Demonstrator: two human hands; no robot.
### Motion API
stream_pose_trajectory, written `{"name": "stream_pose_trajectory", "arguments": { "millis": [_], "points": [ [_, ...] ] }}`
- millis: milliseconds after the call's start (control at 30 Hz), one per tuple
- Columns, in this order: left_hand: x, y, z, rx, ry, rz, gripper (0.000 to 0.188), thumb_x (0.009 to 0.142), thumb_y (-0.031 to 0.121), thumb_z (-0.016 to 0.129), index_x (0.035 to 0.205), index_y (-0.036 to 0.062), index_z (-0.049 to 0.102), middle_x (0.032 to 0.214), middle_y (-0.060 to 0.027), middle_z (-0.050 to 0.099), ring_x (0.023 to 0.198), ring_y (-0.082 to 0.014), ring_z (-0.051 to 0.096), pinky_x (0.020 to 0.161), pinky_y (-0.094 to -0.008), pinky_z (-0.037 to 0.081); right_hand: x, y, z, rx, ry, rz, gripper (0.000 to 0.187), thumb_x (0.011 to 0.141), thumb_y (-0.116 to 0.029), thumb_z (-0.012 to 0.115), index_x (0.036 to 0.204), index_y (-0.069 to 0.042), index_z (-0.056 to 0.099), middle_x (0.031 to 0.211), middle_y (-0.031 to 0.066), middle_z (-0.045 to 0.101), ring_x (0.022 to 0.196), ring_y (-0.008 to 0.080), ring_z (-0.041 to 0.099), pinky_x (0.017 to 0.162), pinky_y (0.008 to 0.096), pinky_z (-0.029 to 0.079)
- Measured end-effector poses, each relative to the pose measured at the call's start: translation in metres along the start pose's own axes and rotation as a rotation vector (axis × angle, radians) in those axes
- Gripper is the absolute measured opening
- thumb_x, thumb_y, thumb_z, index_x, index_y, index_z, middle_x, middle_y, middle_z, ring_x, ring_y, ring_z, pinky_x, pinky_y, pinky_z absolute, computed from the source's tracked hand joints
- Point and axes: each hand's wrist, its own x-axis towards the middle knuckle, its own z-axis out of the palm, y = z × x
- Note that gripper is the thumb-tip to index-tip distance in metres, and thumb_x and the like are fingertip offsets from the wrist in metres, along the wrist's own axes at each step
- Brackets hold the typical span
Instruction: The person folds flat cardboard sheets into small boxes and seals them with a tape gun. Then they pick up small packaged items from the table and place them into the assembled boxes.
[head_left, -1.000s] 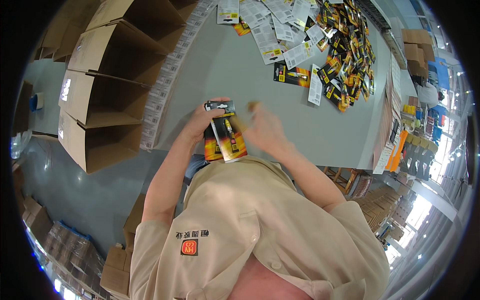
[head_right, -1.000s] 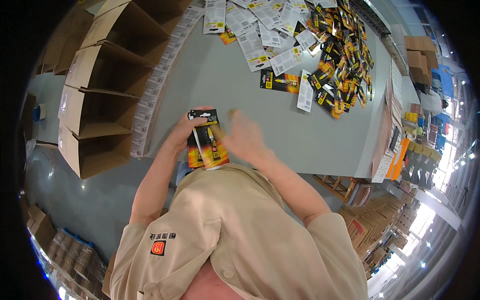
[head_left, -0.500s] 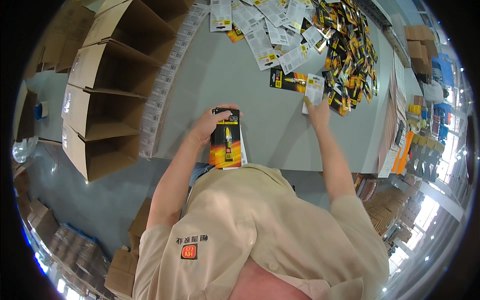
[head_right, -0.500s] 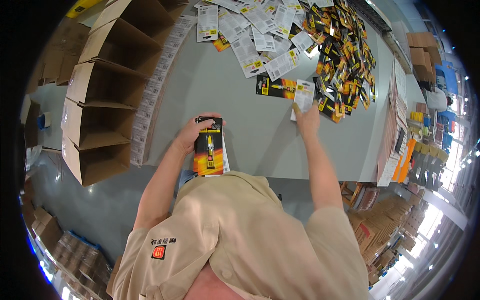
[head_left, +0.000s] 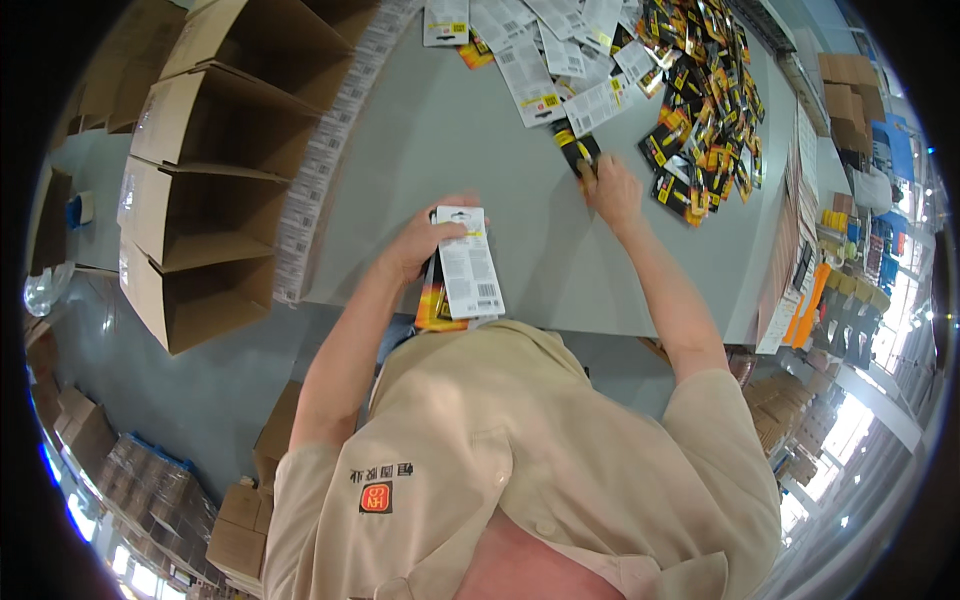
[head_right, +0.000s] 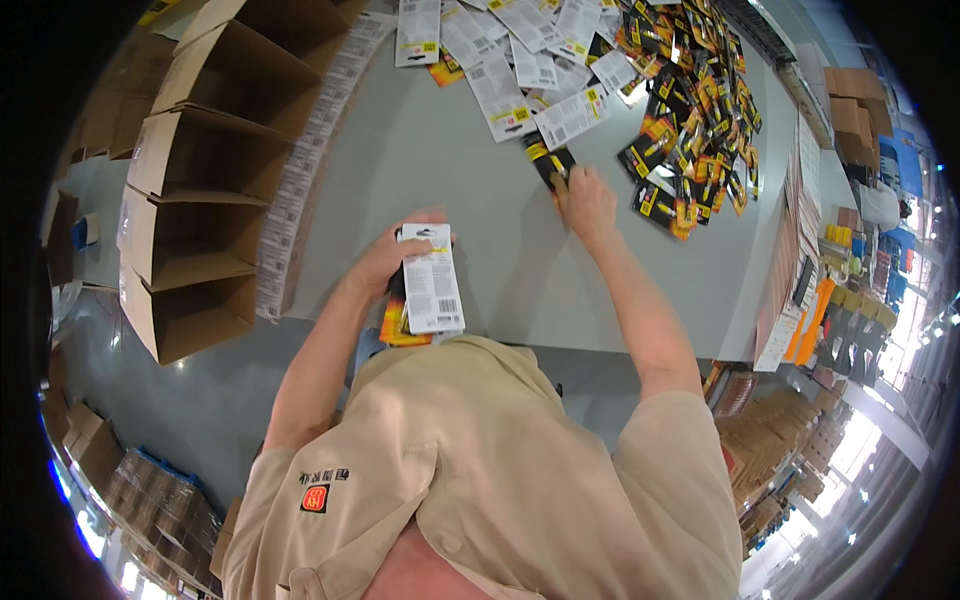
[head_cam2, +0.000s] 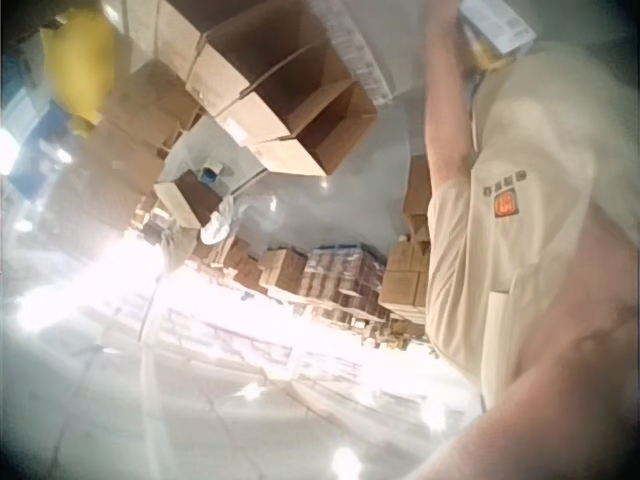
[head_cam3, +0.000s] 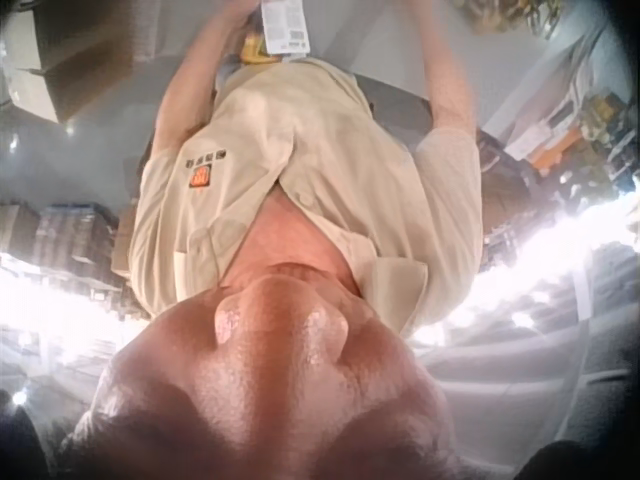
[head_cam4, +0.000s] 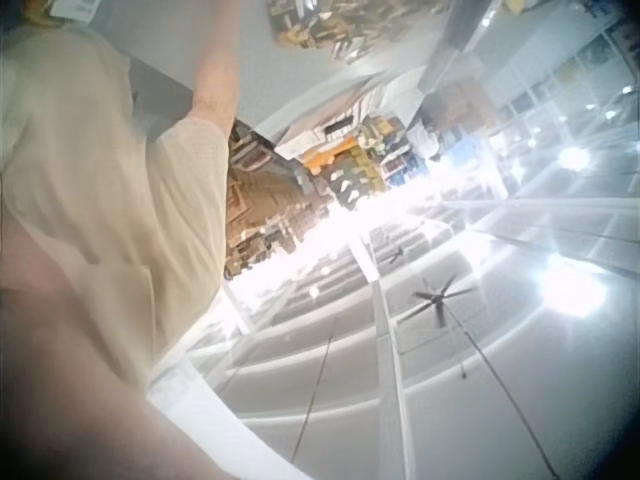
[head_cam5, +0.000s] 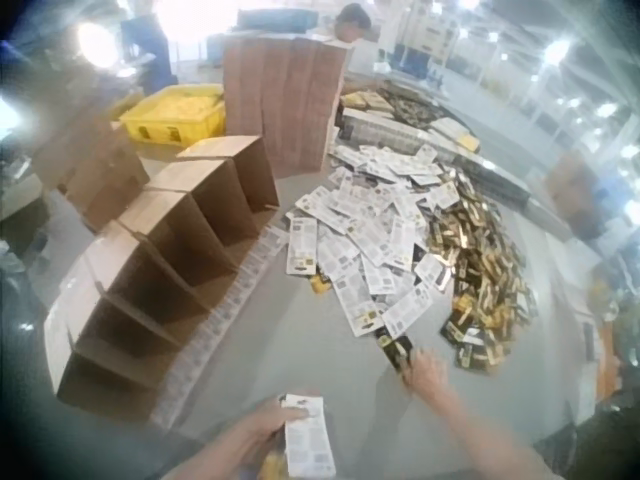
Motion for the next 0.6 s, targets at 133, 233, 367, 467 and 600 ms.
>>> {"name": "stream_pose_trajectory", "arguments": {
  "millis": [133,233,367,467,600],
  "points": [
    [-0.003,0.003,-0.002,0.049,0.161,-0.043,0.034,0.090,0.014,0.065,0.123,0.0036,0.066,0.110,-0.0115,0.072,0.095,-0.0169,0.069,0.086,-0.0321,0.057,-0.038,-0.076,-0.024,0.345,-0.519,0.257,0.041,0.093,-0.044,0.061,0.086,-0.004,0.067,0.090,0.0173,0.072,0.084,0.0374,0.070,0.084,0.0493,0.054],
    [0.000,0.004,0.002,0.157,0.098,-0.017,0.034,0.090,0.013,0.065,0.123,0.0044,0.066,0.105,-0.0070,0.071,0.092,-0.0146,0.067,0.085,-0.0309,0.057,-0.052,-0.144,-0.073,0.246,-0.598,-0.046,0.044,0.094,-0.046,0.059,0.095,-0.003,0.066,0.096,0.0196,0.071,0.092,0.0400,0.069,0.086,0.0486,0.053],
    [-0.004,0.002,0.002,0.058,0.071,-0.018,0.037,0.090,0.014,0.066,0.125,0.0042,0.065,0.106,-0.0086,0.070,0.093,-0.0162,0.069,0.084,-0.0317,0.059,0.058,-0.071,-0.049,0.133,-0.170,0.283,0.086,0.091,-0.056,0.063,0.142,0.009,0.039,0.135,0.0323,0.051,0.120,0.0448,0.058,0.095,0.0505,0.051],
    [-0.011,0.003,-0.003,-0.064,0.047,-0.025,0.035,0.089,0.010,0.063,0.122,0.0046,0.068,0.107,-0.0072,0.071,0.095,-0.0148,0.068,0.087,-0.0304,0.056,0.124,0.030,0.033,0.126,0.007,0.520,0.094,0.081,-0.047,0.077,0.143,0.011,0.038,0.141,0.0304,0.048,0.129,0.0470,0.050,0.112,0.0516,0.040],
    [-0.014,0.004,-0.008,-0.101,0.122,0.004,0.027,0.096,0.022,0.065,0.117,0.0047,0.069,0.102,-0.0082,0.071,0.088,-0.0151,0.070,0.079,-0.0301,0.059,0.062,0.050,0.058,0.175,0.136,0.298,0.089,0.077,-0.039,0.080,0.140,0.010,0.041,0.140,0.0298,0.048,0.126,0.0454,0.052,0.108,0.0496,0.043]
  ]
}}
